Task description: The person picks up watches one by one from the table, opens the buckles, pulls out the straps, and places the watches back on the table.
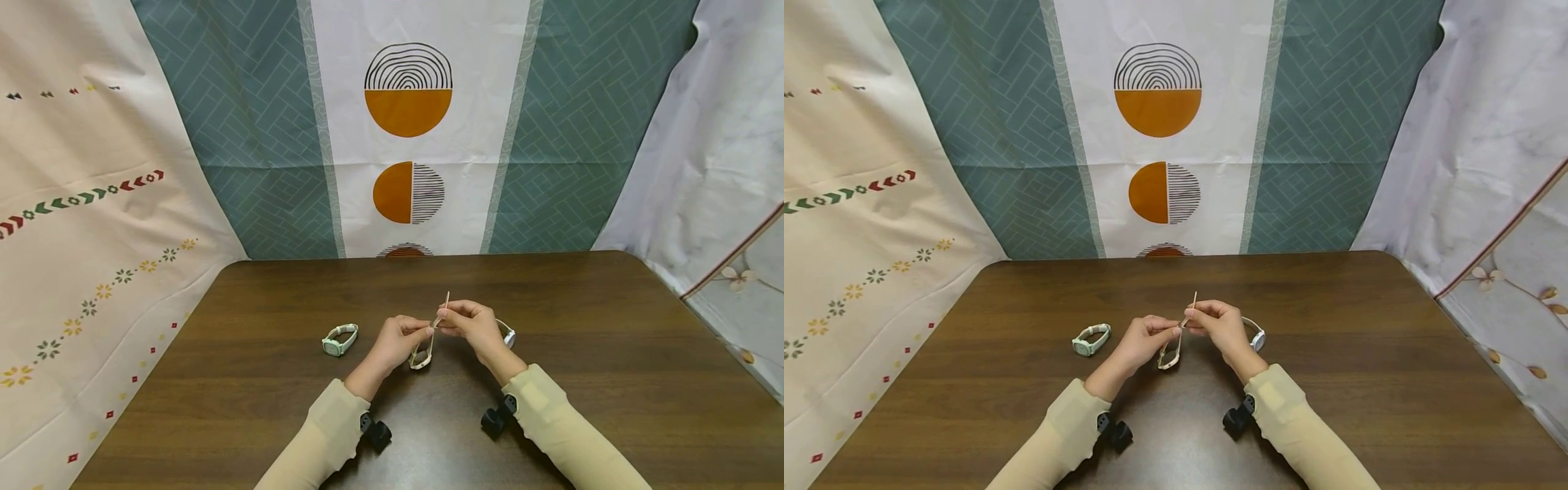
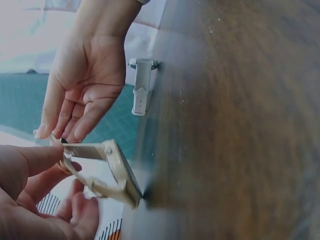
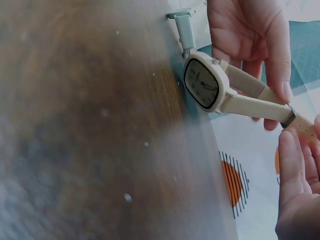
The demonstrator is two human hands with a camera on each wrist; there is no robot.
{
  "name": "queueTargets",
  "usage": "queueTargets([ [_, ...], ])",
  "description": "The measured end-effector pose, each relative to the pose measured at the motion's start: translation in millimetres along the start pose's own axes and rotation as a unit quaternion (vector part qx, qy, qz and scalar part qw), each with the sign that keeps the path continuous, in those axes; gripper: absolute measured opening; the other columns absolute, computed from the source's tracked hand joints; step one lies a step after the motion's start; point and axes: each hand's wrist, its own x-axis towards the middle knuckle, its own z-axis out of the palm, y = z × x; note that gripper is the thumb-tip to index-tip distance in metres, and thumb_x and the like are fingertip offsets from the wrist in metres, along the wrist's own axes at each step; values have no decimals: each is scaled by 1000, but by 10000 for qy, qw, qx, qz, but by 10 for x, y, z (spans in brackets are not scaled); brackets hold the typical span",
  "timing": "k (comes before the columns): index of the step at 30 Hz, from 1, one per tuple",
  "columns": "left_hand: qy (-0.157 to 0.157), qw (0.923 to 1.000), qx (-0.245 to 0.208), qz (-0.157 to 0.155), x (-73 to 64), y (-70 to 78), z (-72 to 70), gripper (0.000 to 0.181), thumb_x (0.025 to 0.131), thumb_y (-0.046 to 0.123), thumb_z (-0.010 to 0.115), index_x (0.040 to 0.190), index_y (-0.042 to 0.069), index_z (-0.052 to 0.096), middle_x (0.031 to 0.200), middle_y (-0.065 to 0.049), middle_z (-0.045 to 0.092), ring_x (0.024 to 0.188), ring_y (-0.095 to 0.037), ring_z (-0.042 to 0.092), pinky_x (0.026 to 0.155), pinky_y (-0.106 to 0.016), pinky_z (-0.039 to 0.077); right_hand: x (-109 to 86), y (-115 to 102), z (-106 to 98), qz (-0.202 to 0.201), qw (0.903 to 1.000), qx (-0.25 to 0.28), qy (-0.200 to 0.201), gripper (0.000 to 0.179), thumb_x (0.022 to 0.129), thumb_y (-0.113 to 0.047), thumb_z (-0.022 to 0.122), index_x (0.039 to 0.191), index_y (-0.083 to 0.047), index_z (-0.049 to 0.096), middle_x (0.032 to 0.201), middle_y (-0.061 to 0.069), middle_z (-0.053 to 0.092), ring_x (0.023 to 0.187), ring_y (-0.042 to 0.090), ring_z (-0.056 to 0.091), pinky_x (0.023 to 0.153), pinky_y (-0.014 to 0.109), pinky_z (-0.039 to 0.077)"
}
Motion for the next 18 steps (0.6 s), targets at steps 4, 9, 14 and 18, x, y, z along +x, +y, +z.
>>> queueTargets([
  [4, 187, 9995, 160, 177, -14, 33, -9, 18, 85, 6, 70, 98, -6, 72, 94, -19, 64, 83, -15, 57, 67, -21, 48, 0, -3, -1, -32, 10000, -22, 6, 31, 89, -2, 63, 109, 20, 56, 78, -7, 68, 70, 8, 68, 68, 26, 57],
  [9, 182, 9992, 113, 328, -4, 19, -24, 21, 84, 7, 71, 102, -4, 71, 96, -19, 70, 77, -10, 60, 63, -18, 47, 1, -13, -9, -11, 9999, -54, 131, 28, 89, -4, 65, 107, 17, 59, 77, -7, 68, 69, 8, 67, 67, 25, 57],
  [14, -41, 9997, -125, 202, 14, -5, -29, 19, 86, 7, 68, 103, -3, 66, 92, -19, 68, 73, -10, 57, 64, -22, 48, 0, -18, -18, 46, 9998, -133, 172, 26, 89, -5, 65, 107, 14, 61, 77, -8, 68, 68, 8, 67, 66, 25, 57],
  [18, -392, 9978, -529, -71, 22, -22, -25, 18, 90, 4, 62, 104, -6, 57, 86, -12, 61, 73, -9, 54, 68, -27, 51, 2, -22, -15, 72, 9997, -189, 118, 30, 90, -4, 64, 110, 16, 58, 79, -9, 67, 68, 7, 67, 67, 25, 57],
])
